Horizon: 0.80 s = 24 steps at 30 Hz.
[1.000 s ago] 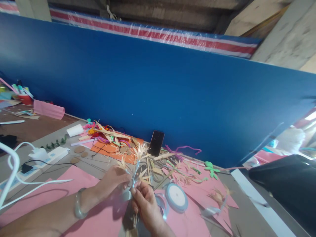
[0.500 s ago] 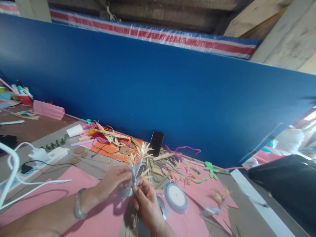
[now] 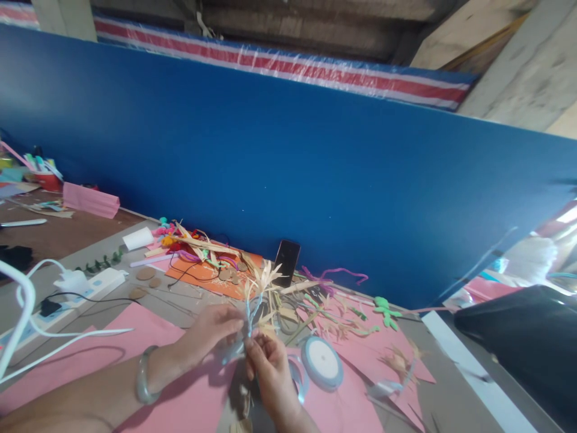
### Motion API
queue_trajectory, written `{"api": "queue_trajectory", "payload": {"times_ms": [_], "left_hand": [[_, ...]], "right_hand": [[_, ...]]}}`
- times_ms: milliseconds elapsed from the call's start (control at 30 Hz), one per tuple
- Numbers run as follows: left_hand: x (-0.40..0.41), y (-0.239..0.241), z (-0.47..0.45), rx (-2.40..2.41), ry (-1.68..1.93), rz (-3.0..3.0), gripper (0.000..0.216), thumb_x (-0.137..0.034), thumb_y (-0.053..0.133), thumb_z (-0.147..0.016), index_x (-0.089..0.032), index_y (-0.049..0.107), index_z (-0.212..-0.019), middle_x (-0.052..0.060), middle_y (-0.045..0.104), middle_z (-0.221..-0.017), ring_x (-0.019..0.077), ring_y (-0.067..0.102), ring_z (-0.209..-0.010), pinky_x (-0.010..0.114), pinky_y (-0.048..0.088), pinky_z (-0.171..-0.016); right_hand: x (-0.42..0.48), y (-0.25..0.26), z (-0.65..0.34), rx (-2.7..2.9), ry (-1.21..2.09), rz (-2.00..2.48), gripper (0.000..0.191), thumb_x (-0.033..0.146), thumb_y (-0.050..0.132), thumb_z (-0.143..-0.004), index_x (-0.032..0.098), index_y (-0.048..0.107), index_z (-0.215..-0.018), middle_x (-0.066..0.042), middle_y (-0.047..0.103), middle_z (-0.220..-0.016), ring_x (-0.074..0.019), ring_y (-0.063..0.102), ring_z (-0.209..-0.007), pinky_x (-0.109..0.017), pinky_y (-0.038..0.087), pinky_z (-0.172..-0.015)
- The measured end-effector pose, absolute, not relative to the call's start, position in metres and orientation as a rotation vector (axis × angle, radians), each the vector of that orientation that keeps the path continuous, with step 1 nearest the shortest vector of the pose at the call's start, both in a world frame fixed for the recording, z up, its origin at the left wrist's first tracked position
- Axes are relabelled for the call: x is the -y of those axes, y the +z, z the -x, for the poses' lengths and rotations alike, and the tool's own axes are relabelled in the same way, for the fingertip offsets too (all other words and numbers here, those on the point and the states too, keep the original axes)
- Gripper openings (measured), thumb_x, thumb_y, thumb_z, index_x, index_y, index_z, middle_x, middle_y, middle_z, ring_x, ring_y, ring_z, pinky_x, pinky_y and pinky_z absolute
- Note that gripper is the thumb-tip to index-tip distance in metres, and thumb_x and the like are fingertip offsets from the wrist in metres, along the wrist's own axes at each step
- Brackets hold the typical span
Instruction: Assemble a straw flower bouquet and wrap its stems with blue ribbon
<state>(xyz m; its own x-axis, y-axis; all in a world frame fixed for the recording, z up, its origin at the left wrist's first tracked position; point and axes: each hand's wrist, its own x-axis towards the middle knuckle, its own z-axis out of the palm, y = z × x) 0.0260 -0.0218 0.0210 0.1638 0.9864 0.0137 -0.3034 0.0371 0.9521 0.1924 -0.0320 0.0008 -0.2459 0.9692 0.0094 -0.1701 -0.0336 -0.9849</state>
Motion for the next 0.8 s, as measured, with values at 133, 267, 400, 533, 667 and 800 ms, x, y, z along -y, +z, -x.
{"api": "queue_trajectory", "payload": {"times_ms": [133, 267, 400, 533, 667, 800], "left_hand": [[0.021, 0.013, -0.028, -0.915, 1.238, -1.144, 0.025, -0.031, 0.077, -0.071, -0.014, 0.073, -0.089, 0.007, 0.071, -0.08, 0.0176, 0.063, -0.073, 0.028, 0.049, -0.069], [0.026, 0.017, -0.032, -0.879, 1.25, -1.262, 0.025, -0.033, 0.08, -0.069, -0.015, 0.075, -0.085, 0.008, 0.071, -0.083, 0.0192, 0.062, -0.078, 0.028, 0.048, -0.071], [0.033, 0.026, -0.034, -0.876, 1.271, -1.293, 0.023, -0.038, 0.08, -0.068, -0.017, 0.072, -0.07, 0.004, 0.064, -0.072, 0.018, 0.057, -0.071, 0.026, 0.046, -0.065], [0.034, 0.025, -0.033, -0.896, 1.23, -1.422, 0.027, -0.038, 0.077, -0.071, -0.017, 0.067, -0.058, 0.0, 0.053, -0.058, 0.0145, 0.048, -0.061, 0.026, 0.04, -0.06], [0.034, 0.019, -0.037, -0.872, 1.219, -1.263, 0.026, -0.039, 0.078, -0.068, -0.015, 0.07, -0.062, -0.001, 0.052, -0.055, 0.0122, 0.045, -0.057, 0.024, 0.038, -0.056], [0.034, 0.021, -0.041, -0.88, 1.228, -1.158, 0.03, -0.037, 0.079, -0.067, -0.015, 0.065, -0.053, -0.002, 0.05, -0.051, 0.0109, 0.043, -0.055, 0.023, 0.037, -0.056]], "right_hand": [[0.029, 0.002, -0.194, 1.314, 1.137, 1.086, 0.037, 0.054, 0.07, -0.078, 0.019, 0.059, -0.078, 0.008, 0.043, -0.047, -0.0078, 0.034, -0.039, -0.021, 0.027, -0.04], [0.031, -0.001, -0.194, 1.351, 0.96, 1.102, 0.033, 0.051, 0.069, -0.08, 0.019, 0.063, -0.078, 0.005, 0.05, -0.051, -0.0097, 0.038, -0.042, -0.022, 0.031, -0.041], [0.035, -0.003, -0.193, 1.381, 0.914, 1.105, 0.027, 0.046, 0.07, -0.081, 0.02, 0.065, -0.079, 0.002, 0.057, -0.058, -0.0118, 0.045, -0.045, -0.023, 0.036, -0.043], [0.039, -0.004, -0.191, 1.384, 0.9, 1.07, 0.024, 0.043, 0.071, -0.08, 0.02, 0.064, -0.078, 0.001, 0.061, -0.065, -0.0119, 0.049, -0.048, -0.023, 0.04, -0.046], [0.041, -0.002, -0.189, 1.41, 0.854, 1.056, 0.024, 0.041, 0.072, -0.079, 0.019, 0.065, -0.074, 0.0, 0.061, -0.064, -0.0122, 0.05, -0.051, -0.024, 0.041, -0.049], [0.042, -0.001, -0.187, 1.413, 0.847, 1.056, 0.023, 0.041, 0.073, -0.078, 0.019, 0.065, -0.075, -0.001, 0.063, -0.065, -0.0139, 0.054, -0.055, -0.025, 0.044, -0.053]]}}
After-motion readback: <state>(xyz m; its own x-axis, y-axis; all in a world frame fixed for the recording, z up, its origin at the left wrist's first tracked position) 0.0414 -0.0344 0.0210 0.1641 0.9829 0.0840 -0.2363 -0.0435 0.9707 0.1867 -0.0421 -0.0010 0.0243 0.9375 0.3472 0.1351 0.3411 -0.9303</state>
